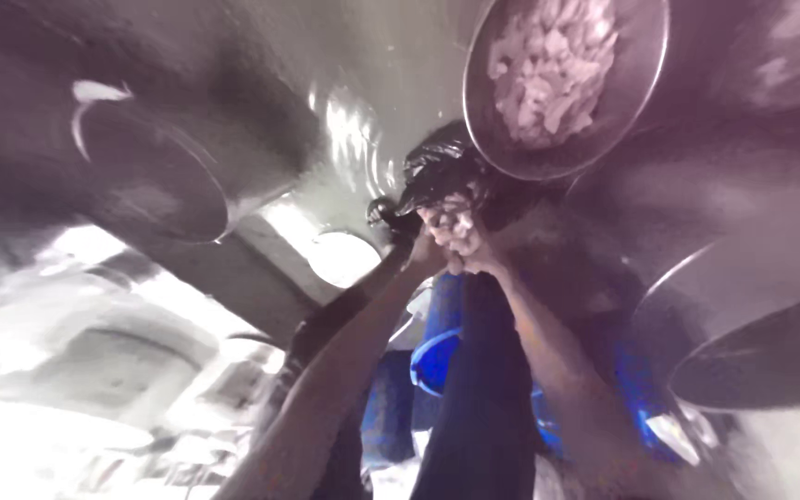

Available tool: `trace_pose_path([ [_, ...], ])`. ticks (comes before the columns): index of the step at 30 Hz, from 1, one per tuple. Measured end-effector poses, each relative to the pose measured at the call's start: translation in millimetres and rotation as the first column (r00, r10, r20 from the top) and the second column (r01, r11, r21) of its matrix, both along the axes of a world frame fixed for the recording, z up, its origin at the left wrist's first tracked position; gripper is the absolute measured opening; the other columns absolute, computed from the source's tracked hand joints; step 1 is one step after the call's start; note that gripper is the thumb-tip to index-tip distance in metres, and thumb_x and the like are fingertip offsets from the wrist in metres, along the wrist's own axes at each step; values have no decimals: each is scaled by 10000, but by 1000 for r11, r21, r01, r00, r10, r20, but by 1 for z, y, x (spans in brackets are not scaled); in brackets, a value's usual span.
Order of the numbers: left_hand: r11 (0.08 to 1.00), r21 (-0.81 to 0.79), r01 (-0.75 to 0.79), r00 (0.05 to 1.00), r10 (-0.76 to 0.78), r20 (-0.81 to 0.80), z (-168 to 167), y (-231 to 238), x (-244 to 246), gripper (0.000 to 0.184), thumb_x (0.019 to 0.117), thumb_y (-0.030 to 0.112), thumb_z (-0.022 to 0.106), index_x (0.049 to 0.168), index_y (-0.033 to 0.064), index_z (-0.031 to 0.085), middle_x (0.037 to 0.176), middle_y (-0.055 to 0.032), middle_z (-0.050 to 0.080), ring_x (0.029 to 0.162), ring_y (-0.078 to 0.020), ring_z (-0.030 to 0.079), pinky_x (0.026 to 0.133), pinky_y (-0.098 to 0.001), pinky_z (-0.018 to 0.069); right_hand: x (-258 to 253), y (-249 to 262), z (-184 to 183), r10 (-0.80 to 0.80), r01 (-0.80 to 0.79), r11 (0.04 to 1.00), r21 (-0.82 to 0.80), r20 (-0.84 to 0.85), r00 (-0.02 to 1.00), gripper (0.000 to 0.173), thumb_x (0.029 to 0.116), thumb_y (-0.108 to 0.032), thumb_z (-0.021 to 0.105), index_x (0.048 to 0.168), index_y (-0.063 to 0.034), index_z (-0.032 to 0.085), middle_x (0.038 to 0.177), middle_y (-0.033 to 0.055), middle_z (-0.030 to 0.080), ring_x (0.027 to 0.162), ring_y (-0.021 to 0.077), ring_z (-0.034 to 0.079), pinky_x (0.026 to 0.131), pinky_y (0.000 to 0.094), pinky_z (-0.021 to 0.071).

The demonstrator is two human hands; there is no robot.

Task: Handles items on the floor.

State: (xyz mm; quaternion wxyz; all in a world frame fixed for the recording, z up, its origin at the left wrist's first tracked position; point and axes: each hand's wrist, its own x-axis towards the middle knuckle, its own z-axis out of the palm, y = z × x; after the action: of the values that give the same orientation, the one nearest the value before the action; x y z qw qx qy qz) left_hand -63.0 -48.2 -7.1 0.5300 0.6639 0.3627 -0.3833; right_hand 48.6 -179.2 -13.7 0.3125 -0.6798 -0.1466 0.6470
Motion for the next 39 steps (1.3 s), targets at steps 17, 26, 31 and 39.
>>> trace_pose_path([
  [17, 977, 79, -200, 953, 176, 246, 34, -10, 166, 864, 959, 113, 672, 1659, 245, 184, 1614, -175, 384, 1303, -370, 585, 1005, -563, 551, 154, -26, 54, -440, 538, 842, -52, 512, 738, 629, 971, -230, 714, 1529, -113, 448, 1368, 143, 627, 1112, 219, 684, 913, 412, 603],
  [26, 948, 101, -301, 906, 318, -280, -90, -10, 1, 412, 973, 188, 696, 1345, 26, 620, 1301, -241, 652, 1216, -391, 631, 1053, -584, 489, 0, 19, -81, 200, -158, 945, -288, 125, 972, 432, 926, -39, 678, 1352, -5, 612, 1356, 253, 621, 1271, 389, 598, 1076, 553, 474],
  [31, 985, 150, -90, 928, 138, -345, -152, -2, 11, 582, 922, 310, 741, 1424, 70, 572, 1372, -227, 624, 1277, -409, 599, 1071, -623, 472, 2, 29, -159, 477, -341, 870, -356, 430, 767, 726, 691, -57, 851, 1380, -105, 629, 1545, 276, 420, 1426, 465, 407, 1127, 566, 430],
  [39, 952, -154, 265, 802, -306, -512, -160, -13, 15, 518, 992, 241, 653, 1443, 14, 536, 1468, -270, 525, 1349, -475, 507, 1032, -685, 447, 19, 33, -148, 683, -497, 658, -566, 172, 710, 450, 959, -73, 638, 1403, -147, 630, 1453, 254, 526, 1291, 445, 559, 978, 597, 524],
])
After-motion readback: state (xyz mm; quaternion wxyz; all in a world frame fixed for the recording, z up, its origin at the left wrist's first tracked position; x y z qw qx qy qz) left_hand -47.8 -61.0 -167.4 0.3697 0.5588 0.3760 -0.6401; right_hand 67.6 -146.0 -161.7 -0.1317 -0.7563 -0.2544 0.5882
